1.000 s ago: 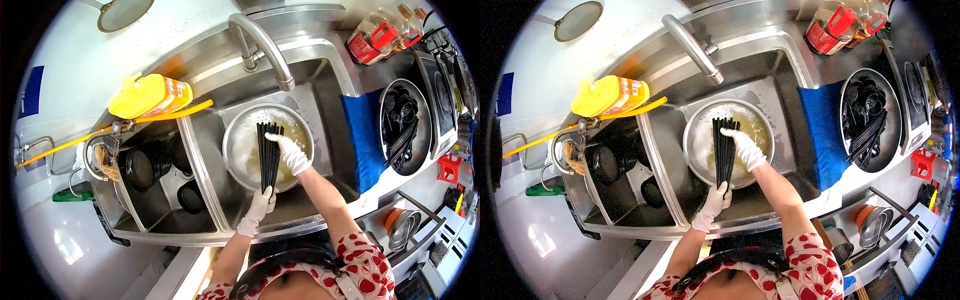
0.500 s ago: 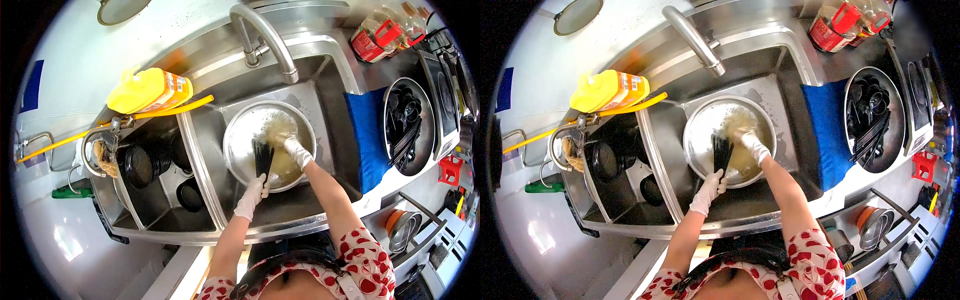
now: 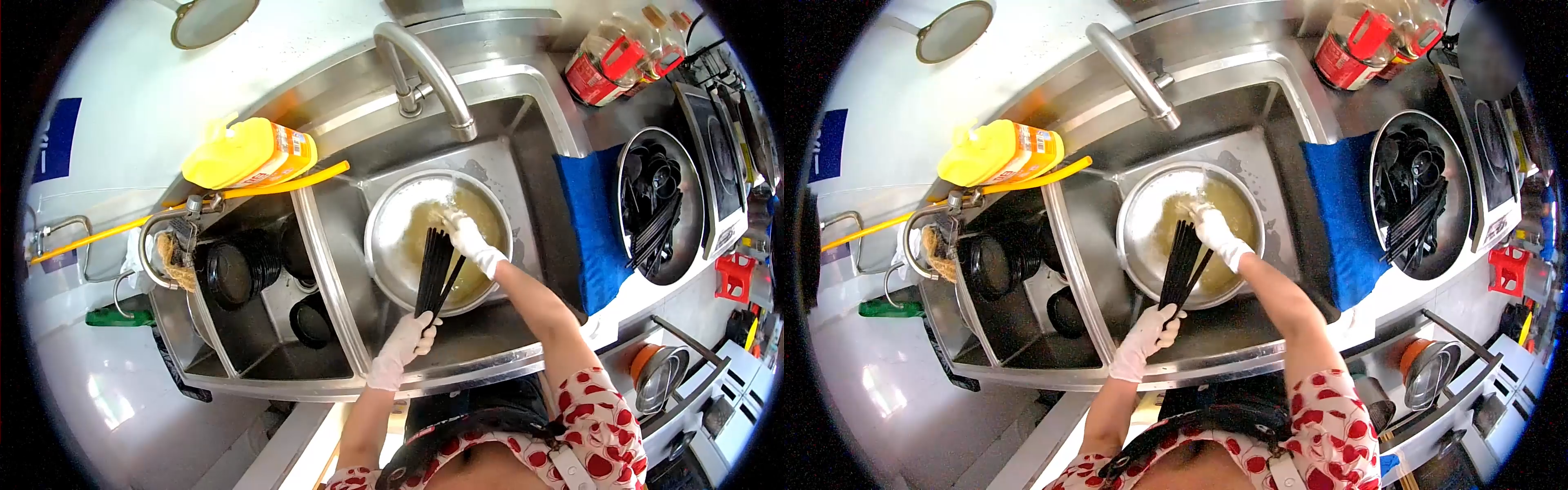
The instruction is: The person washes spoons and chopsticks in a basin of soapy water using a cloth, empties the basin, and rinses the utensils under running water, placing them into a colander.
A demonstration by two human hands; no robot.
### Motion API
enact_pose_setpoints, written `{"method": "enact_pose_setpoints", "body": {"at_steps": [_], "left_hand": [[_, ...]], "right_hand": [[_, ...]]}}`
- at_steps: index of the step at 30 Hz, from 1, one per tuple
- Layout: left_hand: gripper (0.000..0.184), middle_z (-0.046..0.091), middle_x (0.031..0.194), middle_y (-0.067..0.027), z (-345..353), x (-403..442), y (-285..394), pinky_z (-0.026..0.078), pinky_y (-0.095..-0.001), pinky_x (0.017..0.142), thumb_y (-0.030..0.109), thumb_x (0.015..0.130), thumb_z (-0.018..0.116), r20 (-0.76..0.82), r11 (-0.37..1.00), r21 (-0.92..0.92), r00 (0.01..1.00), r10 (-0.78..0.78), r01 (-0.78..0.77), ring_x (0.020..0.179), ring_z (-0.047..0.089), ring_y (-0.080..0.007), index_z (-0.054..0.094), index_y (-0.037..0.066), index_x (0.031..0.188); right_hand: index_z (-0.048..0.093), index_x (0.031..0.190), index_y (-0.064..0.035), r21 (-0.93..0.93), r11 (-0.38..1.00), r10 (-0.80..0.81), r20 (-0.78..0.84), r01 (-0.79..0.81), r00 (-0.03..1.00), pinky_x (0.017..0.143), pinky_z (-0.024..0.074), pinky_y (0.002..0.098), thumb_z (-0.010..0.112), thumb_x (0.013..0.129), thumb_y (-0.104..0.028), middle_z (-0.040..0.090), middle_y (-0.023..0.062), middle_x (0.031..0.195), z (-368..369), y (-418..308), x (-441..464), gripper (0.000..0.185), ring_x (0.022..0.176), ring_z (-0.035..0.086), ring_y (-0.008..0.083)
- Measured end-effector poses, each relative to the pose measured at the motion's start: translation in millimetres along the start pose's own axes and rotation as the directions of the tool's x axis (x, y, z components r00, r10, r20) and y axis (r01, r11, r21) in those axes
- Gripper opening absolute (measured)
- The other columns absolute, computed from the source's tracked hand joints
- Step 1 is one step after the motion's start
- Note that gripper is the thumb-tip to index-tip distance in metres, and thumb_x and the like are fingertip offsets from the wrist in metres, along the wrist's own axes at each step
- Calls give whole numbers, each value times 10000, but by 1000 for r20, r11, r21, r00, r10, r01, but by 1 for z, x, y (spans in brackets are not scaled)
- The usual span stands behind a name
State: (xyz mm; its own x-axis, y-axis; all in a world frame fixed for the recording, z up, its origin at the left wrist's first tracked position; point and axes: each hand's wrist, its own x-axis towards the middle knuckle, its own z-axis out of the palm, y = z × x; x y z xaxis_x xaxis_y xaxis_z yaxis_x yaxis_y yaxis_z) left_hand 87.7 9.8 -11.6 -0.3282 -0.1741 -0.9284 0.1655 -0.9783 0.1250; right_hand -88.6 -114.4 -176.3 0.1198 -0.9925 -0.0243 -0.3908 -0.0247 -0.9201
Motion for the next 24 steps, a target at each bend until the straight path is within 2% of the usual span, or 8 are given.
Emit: {"method": "enact_pose_setpoints", "body": {"at_steps": [1, 4, 9, 13, 16, 19, 21, 24], "left_hand": [[268, 367, 551, 34, -4, -6, 3, 187, -235, 341, 252, 957, 423, 4, 1000, -13, 1000, -15, 15, 376, 264, -66, 483, -9, 943], [263, 383, 568, 34, -10, -7, 18, 209, -231, 351, 233, 956, 419, -17, 989, 129, 997, -71, 73, 394, 288, -67, 486, -22, 969], [272, 495, 680, -20, 2, -10, 42, 377, -258, 451, 196, 932, 466, 168, 985, 157, 981, -97, 70, 521, 457, -120, 497, -47, 1051], [779, 603, 913, -153, -39, 27, 64, 512, -334, 692, 617, 842, 397, 541, 970, -197, 841, -13, 142, 780, 605, -229, 446, -85, 1177], [538, 603, 1054, -174, -23, 37, 75, 475, -343, 873, 357, 901, 537, 50, 721, 237, 749, 660, -651, 989, 594, -262, 413, -18, 1267], [412, 612, 1013, -92, 5, 106, 64, 455, -286, 852, 47, 800, 654, -57, 551, 267, 558, 828, -791, 958, 571, -167, 511, -19, 1181], [191, 614, 903, -5, 10, 136, 63, 456, -240, 744, 18, 783, 669, -82, 608, 306, 616, 784, -733, 827, 556, -90, 629, 0, 969], [99, 608, 839, 14, 5, 161, 56, 458, -237, 701, 12, 793, 657, -165, 653, 98, 635, 755, -751, 765, 554, -86, 626, 18, 886]], "right_hand": [[589, 1099, -82, -44, 998, 45, 193, -37, 980, 782, 468, 365, 556, 835, -160, 602, 185, 957, -15, -10, -12, 277, 905, 565, 335], [479, 1241, -74, -118, 801, -437, 555, 587, 707, 888, 381, 431, 723, 631, -427, 544, 125, 1148, -50, -93, -39, 745, 1028, 492, 293], [580, 1074, -86, -394, 679, -60, 812, 620, 581, 889, 376, 395, 739, 577, -467, 565, 106, 1121, -12, -85, -45, 646, 1045, 483, 283], [610, 979, -73, -355, 899, -21, 550, 257, 835, 910, 377, 437, 715, 655, -423, 608, 148, 1038, -7, -59, -46, 488, 1067, 502, 335], [638, 896, -87, -143, 901, 435, 322, -411, 841, 735, 478, 388, 691, 691, -303, 623, 181, 818, -1, -44, -47, 302, 800, 605, 339], [626, 899, -83, -157, 981, 151, 221, -118, 963, 685, 489, 379, 686, 689, -257, 614, 177, 761, 32, -5, -51, 279, 722, 605, 344], [566, 1062, -85, -74, 997, -3, 130, 13, 991, 729, 486, 376, 674, 708, -312, 621, 186, 871, 33, -5, -47, 435, 792, 610, 331], [506, 1172, -73, -576, 769, -8, 427, 279, 904, 841, 455, 390, 632, 764, -250, 542, 195, 1117, 3, 17, -32, 462, 995, 555, 324]]}}
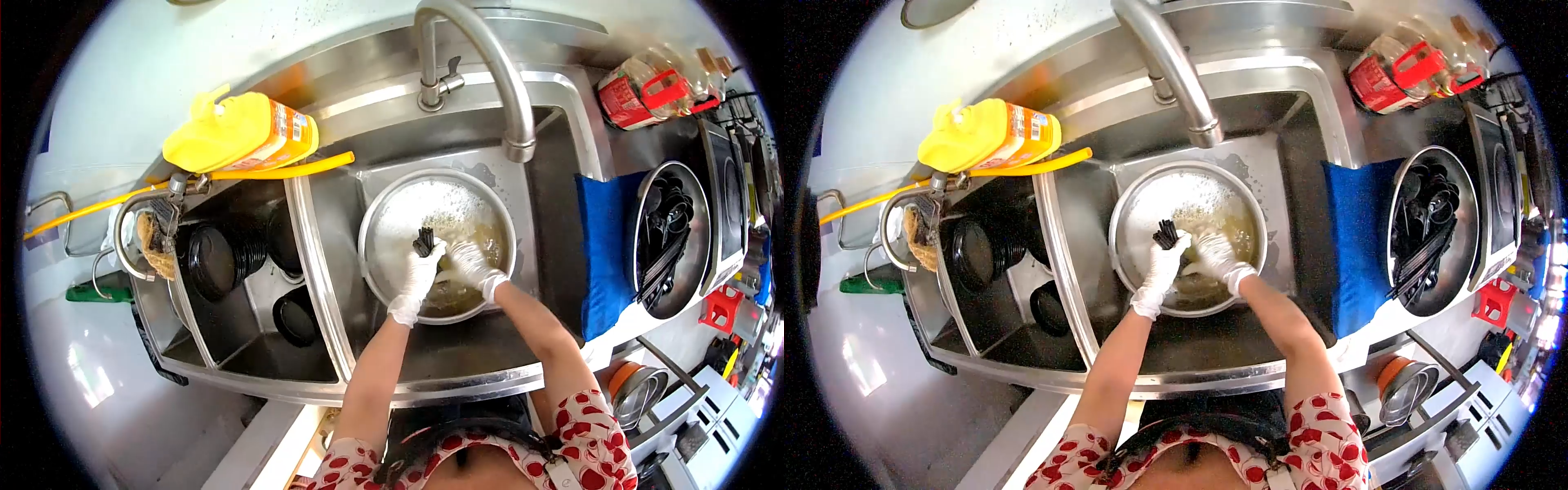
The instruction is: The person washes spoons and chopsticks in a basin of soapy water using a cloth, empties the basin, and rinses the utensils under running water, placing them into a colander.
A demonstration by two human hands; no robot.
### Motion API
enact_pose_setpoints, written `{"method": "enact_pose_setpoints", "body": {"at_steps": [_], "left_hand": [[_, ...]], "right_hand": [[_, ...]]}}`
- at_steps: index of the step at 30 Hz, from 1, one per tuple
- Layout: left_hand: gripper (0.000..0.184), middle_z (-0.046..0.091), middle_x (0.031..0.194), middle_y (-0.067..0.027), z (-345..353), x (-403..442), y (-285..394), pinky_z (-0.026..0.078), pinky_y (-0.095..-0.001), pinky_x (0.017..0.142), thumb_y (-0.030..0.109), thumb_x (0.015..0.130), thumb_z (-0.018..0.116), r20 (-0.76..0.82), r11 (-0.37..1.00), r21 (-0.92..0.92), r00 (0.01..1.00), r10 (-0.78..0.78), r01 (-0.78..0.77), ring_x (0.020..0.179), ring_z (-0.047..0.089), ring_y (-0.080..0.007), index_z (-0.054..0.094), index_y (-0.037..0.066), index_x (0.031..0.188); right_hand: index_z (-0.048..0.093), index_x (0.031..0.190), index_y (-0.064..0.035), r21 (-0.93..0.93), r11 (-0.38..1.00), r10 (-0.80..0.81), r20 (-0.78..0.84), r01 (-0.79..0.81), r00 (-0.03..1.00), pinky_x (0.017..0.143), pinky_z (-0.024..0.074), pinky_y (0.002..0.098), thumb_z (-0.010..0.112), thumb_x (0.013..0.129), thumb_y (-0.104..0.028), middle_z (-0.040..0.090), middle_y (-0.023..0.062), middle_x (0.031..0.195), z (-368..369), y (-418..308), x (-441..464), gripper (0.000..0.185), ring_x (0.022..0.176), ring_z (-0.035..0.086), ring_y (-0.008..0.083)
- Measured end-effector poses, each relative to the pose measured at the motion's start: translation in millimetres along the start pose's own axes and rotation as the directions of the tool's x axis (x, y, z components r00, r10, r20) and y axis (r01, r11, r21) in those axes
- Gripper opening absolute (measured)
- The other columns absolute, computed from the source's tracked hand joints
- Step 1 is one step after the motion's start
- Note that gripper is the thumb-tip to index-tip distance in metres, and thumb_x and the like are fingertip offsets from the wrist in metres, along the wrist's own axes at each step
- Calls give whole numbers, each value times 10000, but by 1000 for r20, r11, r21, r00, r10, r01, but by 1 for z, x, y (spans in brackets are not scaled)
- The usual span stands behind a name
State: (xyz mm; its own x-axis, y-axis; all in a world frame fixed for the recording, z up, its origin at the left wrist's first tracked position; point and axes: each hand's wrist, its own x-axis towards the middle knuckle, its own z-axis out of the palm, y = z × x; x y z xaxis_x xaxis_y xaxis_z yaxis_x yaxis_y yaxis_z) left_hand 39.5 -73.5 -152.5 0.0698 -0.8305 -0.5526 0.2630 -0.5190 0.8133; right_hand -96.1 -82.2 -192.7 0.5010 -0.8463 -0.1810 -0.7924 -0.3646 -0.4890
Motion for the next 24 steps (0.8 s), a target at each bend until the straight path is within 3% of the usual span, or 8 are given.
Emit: {"method": "enact_pose_setpoints", "body": {"at_steps": [2, 6, 8, 9, 10, 14, 16, 24], "left_hand": [[100, 608, 844, 11, -4, 1, -6, 458, -239, 701, 16, 793, 659, -23, 997, 83, 1000, 3, -1, 769, 553, -86, 624, 21, 886], [107, 608, 849, 8, -11, 6, -38, 459, -243, 702, 24, 789, 668, -51, 987, 128, 993, 102, -95, 761, 550, -84, 618, 20, 884], [104, 601, 795, 23, -6, -2, -33, 443, -238, 674, 95, 817, 653, -81, 985, 146, 991, 104, -92, 737, 535, -72, 615, 24, 882], [102, 601, 795, 21, -6, -2, -29, 445, -242, 677, 98, 823, 645, -86, 981, 176, 991, 103, -87, 740, 536, -75, 613, 24, 886], [100, 601, 795, 18, -4, -3, -25, 447, -246, 681, 100, 829, 637, -96, 976, 202, 990, 99, -78, 743, 537, -77, 611, 24, 889], [147, 616, 837, -16, 0, -13, -9, 452, -255, 728, 100, 840, 598, 53, 929, 304, 977, 206, -212, 790, 553, -109, 605, 17, 961], [188, 594, 904, -24, 6, -16, -8, 448, -261, 754, 97, 834, 609, 79, 908, 314, 961, 265, -276, 838, 541, -116, 583, 17, 1002], [392, 505, 1174, -53, 3, -11, 2, 432, -288, 857, 85, 813, 653, 15, 967, 249, 998, 55, -57, 1030, 491, -145, 498, 16, 1166]], "right_hand": [[504, 1181, -62, -324, 942, -28, 195, 91, 980, 904, 425, 396, 526, 844, -123, 517, 186, 1164, 3, 33, 2, 343, 1056, 524, 324], [590, 1088, -57, 48, 880, 474, -16, -472, 881, 804, 485, 367, 530, 799, -31, 622, 149, 977, 44, 52, 4, 297, 902, 604, 257], [609, 1024, -55, 844, -91, 448, 509, -529, 735, 539, 493, 308, 578, 817, -97, 643, 90, 776, -13, 41, 13, 214, 609, 601, 163], [612, 984, -48, 873, -239, 394, 488, -425, 779, 365, 380, 237, 591, 837, -123, 623, 37, 674, -42, 22, 18, 167, 417, 492, 95], [613, 999, -55, 902, -289, 339, 411, -322, 846, 542, 482, 236, 599, 837, -84, 648, 64, 767, -69, 9, 19, 165, 588, 599, 134], [594, 984, -13, 674, 628, -154, -382, 389, 911, 888, 437, 361, 595, 836, -106, 623, 137, 940, -131, -55, 22, 175, 1018, 557, 242], [586, 975, -1, 431, 895, 26, -312, 117, 950, 846, 444, 393, 593, 836, -178, 600, 200, 880, -86, -69, 24, 225, 961, 556, 356], [571, 982, -11, 903, 426, 513, -189, -58, 837, 529, 456, 292, 555, 885, -167, 614, 91, 733, -112, -71, 36, 184, 570, 560, 149]]}}
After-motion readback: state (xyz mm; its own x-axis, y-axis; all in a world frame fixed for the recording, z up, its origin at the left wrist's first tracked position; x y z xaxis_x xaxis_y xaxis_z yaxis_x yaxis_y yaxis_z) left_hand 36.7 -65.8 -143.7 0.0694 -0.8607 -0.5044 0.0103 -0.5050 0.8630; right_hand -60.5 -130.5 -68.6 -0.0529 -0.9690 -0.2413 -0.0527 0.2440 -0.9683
